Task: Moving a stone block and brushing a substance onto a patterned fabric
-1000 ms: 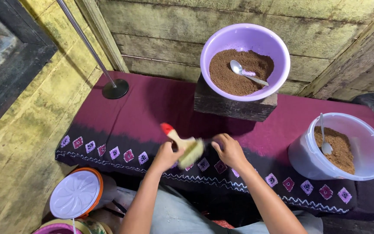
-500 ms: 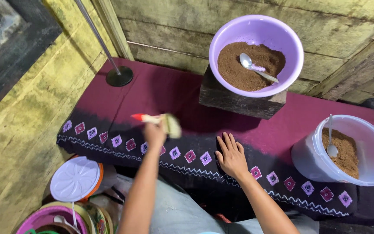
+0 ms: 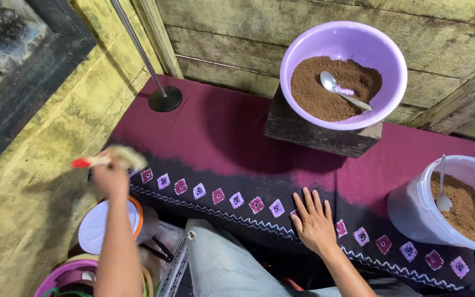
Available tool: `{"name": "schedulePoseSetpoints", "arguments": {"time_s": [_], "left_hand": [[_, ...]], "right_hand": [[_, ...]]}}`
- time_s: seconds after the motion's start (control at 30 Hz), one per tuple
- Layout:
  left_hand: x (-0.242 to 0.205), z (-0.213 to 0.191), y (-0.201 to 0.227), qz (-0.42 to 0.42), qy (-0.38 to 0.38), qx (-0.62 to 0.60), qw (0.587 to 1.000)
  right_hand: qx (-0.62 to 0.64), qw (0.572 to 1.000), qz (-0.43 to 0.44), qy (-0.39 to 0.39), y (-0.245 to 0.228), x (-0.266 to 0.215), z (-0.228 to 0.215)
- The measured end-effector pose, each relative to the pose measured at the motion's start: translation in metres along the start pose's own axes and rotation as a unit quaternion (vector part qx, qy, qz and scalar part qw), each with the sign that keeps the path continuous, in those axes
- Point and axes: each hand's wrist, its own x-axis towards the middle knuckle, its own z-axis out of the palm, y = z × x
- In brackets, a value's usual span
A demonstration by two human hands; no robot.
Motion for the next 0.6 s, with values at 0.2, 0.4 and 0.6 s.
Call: {"name": "schedulePoseSetpoints", "arguments": {"time_s": [0.2, 0.4, 0.6], "left_hand": [[-0.015, 0.133, 0.096, -0.019, -0.115, -0.193, 0.974], [-0.003, 0.215, 0.103, -0.15, -0.166, -0.348, 0.91], [0.075, 0.202, 0.018, -0.219, -0.072, -0.296, 0.927]], "right_hand": [[-0.039, 0.999, -0.006, 0.034, 0.005, 0.003, 0.01], [-0.071, 0.996, -0.009, 0.055, 0.005, 0.003, 0.013], [-0.104, 0.99, -0.016, 0.091, 0.003, 0.002, 0.015]]}}
